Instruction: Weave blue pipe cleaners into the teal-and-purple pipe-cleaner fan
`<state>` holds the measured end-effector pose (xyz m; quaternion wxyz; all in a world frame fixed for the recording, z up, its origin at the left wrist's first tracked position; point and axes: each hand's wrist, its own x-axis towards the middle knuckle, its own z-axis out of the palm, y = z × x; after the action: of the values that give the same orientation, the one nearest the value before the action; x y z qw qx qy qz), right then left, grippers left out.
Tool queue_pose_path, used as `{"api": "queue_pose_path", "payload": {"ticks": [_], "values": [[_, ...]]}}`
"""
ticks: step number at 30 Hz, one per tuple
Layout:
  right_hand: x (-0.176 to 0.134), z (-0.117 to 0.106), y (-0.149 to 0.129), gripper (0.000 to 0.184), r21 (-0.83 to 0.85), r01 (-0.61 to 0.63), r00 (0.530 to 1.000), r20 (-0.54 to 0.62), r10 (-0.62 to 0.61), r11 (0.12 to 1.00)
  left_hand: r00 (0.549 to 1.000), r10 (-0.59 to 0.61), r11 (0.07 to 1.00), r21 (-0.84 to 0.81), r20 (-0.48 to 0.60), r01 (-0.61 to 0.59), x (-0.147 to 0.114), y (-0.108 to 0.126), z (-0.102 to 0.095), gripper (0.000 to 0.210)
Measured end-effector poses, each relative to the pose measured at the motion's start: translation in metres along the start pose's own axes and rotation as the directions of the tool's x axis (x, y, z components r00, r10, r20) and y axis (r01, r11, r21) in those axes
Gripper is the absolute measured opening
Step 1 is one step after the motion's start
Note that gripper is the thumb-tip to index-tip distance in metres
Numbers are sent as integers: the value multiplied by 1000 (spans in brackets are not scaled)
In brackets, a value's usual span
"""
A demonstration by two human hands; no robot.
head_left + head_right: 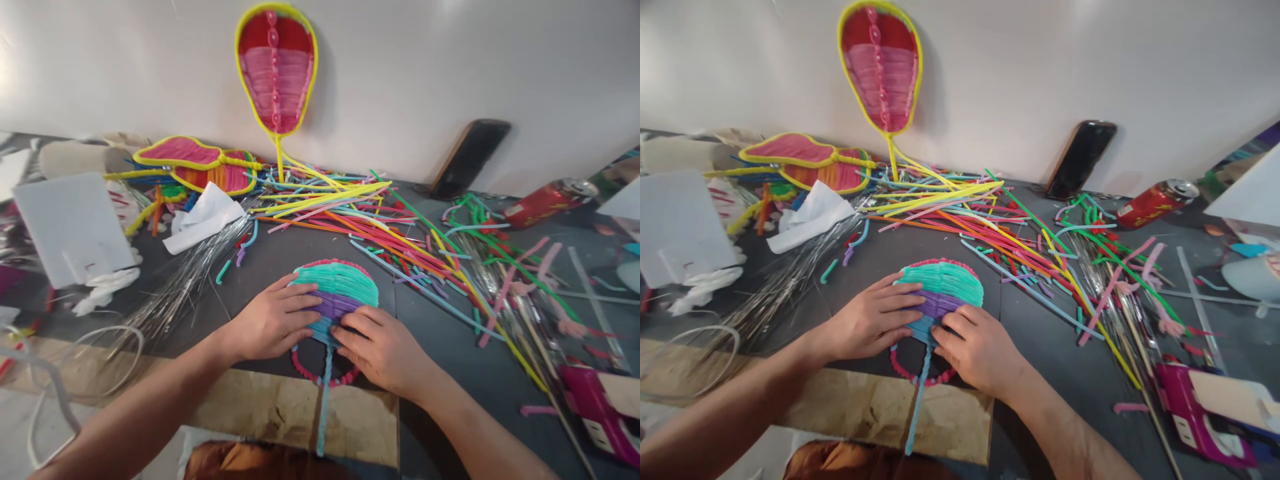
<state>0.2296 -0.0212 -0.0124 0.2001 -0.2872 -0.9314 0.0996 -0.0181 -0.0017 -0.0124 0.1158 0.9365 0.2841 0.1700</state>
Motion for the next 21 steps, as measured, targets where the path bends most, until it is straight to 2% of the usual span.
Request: {"api": "queue_pose_path", "payload": {"ticks": [11,18,21], "values": [[1,4,-5,22,-47,-50,998,35,52,998,1000,-6,1000,-30,-23,5,0,-1,1,21],[-1,2,1,22,14,3,1000,-4,-3,1000,1000,-7,999,-41,-25,6,0,-1,0,20],[-2,2,2,21,7,-11,1000,2,11,1000,1000,-9,999,-48,-14,8,0,-1,0,20]]}}
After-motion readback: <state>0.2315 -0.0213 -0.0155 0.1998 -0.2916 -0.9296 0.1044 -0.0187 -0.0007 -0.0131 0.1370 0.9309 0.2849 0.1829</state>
